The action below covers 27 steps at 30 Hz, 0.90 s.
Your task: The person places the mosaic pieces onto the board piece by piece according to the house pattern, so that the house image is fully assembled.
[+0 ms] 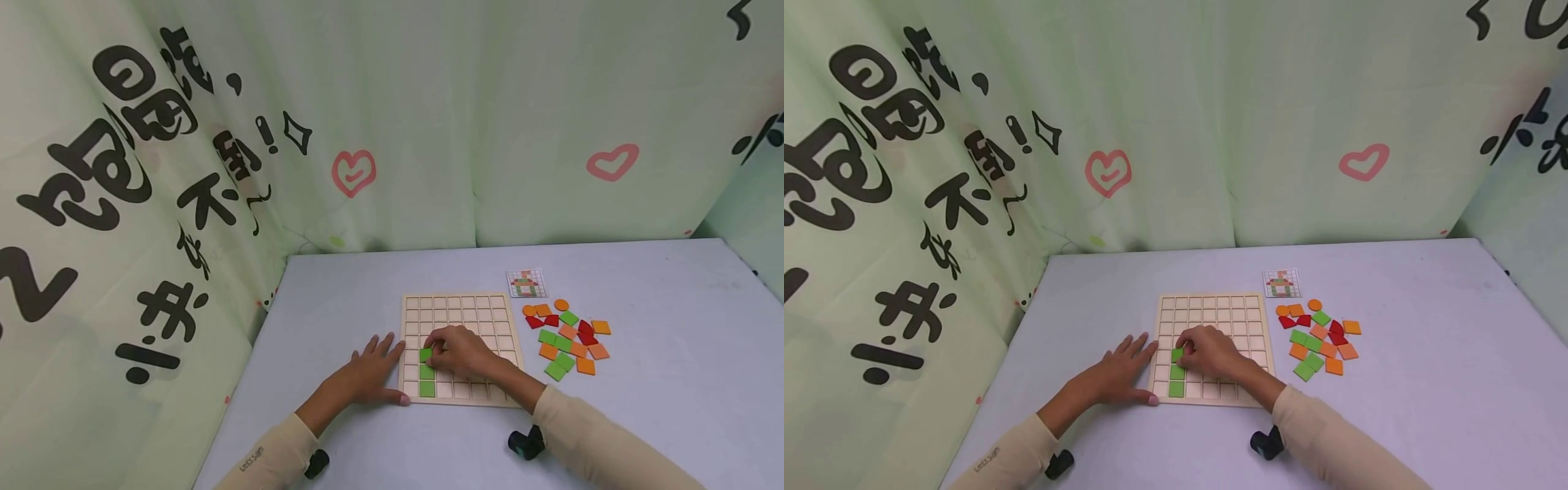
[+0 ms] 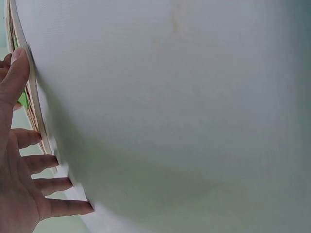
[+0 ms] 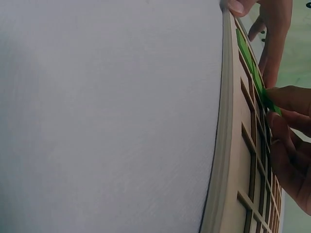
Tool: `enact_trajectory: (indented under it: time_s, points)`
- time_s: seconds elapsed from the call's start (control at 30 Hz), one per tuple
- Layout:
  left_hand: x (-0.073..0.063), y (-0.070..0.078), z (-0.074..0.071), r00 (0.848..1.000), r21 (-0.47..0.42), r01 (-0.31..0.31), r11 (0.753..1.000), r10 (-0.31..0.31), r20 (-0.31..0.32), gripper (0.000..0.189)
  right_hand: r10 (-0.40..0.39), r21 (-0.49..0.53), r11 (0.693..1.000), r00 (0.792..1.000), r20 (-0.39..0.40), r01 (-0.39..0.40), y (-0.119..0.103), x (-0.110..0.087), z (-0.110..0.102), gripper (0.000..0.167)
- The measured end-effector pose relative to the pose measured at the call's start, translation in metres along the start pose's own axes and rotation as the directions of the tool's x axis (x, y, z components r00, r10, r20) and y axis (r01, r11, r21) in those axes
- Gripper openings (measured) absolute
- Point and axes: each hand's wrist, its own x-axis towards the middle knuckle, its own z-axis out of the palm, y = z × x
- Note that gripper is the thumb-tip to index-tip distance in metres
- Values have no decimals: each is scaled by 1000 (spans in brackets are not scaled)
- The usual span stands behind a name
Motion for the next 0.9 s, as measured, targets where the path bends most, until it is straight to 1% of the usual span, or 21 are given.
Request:
enact_trajectory:
  time_s: [0.3, 0.57, 0.9]
  points:
    - [-1, 1, -1, 1000, -5, 6, 1000, -6, 0, 106, 33, -55, 998, 999, 5, -33, -7, 0, 0, 16]
    - [-1, 0, -1, 1000, -11, -6, 1000, 6, -4, 105, 70, -93, 993, 997, 17, -68, -8, 0, -1, 18]
    - [-3, 1, -3, 1000, -12, -10, 1000, 10, -4, 104, 45, -100, 994, 999, 10, -43, -7, 2, -2, 16]
